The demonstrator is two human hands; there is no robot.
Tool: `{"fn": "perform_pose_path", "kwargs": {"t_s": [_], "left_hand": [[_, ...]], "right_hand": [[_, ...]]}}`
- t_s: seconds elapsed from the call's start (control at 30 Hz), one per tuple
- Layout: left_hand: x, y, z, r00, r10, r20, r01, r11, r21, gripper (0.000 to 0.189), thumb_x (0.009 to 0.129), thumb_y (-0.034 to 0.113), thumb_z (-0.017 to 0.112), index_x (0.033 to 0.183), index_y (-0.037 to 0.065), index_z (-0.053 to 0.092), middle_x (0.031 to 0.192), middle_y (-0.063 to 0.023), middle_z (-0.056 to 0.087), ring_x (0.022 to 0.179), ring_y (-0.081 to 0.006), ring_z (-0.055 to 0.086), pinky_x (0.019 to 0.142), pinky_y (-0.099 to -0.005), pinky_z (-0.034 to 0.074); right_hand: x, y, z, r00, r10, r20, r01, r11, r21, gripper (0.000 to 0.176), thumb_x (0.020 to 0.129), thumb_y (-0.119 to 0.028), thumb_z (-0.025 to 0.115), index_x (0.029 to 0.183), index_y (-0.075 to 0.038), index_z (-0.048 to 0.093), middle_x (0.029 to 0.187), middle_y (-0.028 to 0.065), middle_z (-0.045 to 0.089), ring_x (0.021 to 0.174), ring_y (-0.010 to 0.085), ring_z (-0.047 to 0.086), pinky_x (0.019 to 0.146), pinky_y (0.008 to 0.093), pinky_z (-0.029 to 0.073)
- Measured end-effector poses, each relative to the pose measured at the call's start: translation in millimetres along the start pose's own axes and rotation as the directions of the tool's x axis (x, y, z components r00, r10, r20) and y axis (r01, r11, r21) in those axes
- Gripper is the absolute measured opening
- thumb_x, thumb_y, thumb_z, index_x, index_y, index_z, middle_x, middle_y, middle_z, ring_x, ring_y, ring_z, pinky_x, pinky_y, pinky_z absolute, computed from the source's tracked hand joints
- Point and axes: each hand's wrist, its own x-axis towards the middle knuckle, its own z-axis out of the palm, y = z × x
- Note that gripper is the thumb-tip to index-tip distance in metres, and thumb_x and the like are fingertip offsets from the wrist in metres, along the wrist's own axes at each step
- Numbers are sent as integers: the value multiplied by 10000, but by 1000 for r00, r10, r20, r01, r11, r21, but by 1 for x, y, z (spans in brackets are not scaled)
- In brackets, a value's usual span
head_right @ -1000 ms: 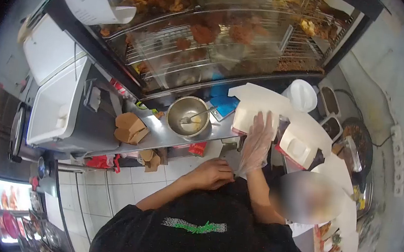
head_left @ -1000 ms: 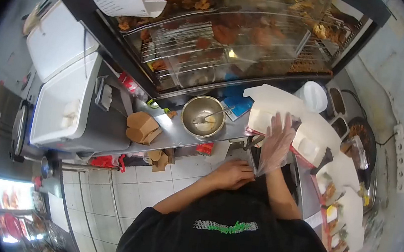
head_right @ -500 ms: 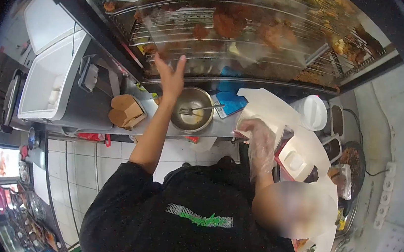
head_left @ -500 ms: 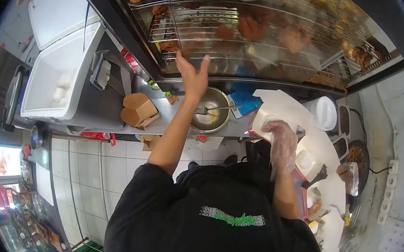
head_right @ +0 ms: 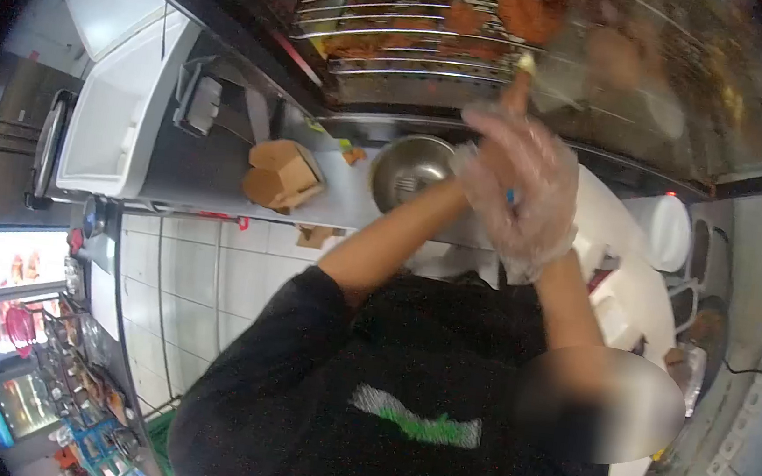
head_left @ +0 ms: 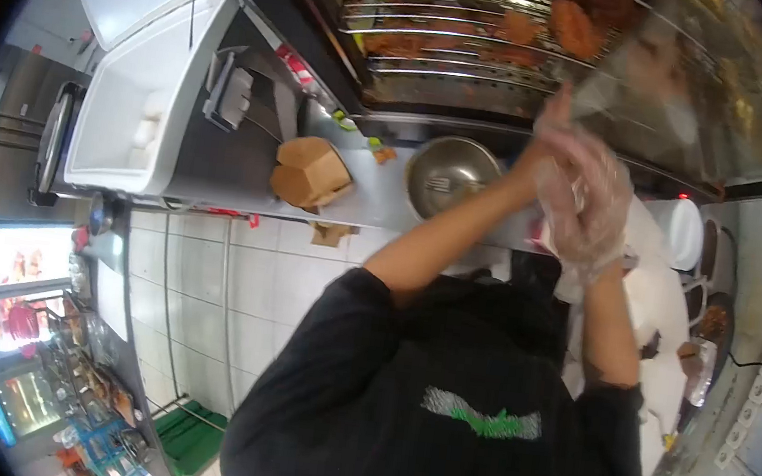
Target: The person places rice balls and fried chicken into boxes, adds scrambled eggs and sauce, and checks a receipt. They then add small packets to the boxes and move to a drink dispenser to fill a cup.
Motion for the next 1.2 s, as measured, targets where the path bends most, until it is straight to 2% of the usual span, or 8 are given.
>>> {"fn": "perform_pose_path", "kwargs": {"t_s": [0.17,0.23,0.3,0.37,0.5,0.73,1.0,1.2], "left_hand": [[-58,46,-76,967,-36,254,15,996,83,447,828,155,644,1233,51,487,1343,-205,391,1281,-346,359,1054,-401,306],[-87,48,-114,979,-11,201,1,999,51,389,840,145,624,1208,52,539,1285,-157,493,1217,-295,471,1010,-401,366],[-112,47,-153,952,-115,284,111,993,29,325,845,125,612,1158,48,574,1237,-151,537,1171,-308,511,989,-387,386],[-129,49,-184,950,-153,272,153,988,20,300,849,108,604,1140,39,584,1197,-144,560,1141,-293,532,972,-370,401],[-156,53,-235,937,-263,229,272,962,-8,273,865,88,583,1131,28,589,1127,-125,593,1091,-250,557,949,-344,416],[-183,46,-284,890,-426,163,426,904,39,257,890,134,571,1121,23,589,1106,-100,593,1054,-217,562,941,-327,418],[-180,33,-289,850,-445,281,447,892,62,237,898,122,564,1119,43,596,1084,-95,597,1028,-207,582,915,-310,433],[-184,17,-271,767,-540,346,593,802,-63,220,917,64,530,1123,27,597,1090,-68,593,1051,-155,560,934,-284,415]], "right_hand": [[98,9,82,993,-117,-24,99,920,-379,403,786,-299,687,1119,-82,618,1139,115,624,1035,316,592,844,380,474],[143,28,112,997,-58,53,77,852,-519,549,787,-326,697,1248,-73,538,1215,196,562,1008,331,605,866,417,467],[181,49,133,996,47,80,9,806,-592,558,785,-328,699,1252,-72,533,1217,195,561,1007,328,605,863,414,468],[214,69,146,982,168,89,-75,770,-633,567,782,-330,701,1257,-71,528,1219,194,560,1005,325,605,860,412,470],[244,99,150,944,321,70,-191,710,-678,586,777,-334,705,1265,-69,519,1224,192,558,1003,320,606,854,407,473],[249,119,148,905,425,15,-296,657,-693,618,769,-340,713,1281,-65,503,1231,189,555,998,310,607,844,398,478],[258,108,179,877,480,-3,-375,680,-630,655,759,-348,721,1298,-60,485,1239,185,551,992,299,608,831,389,484],[264,109,196,822,568,32,-461,698,-548,684,752,-354,728,1311,-57,471,1246,183,548,988,291,608,822,381,489]]}}
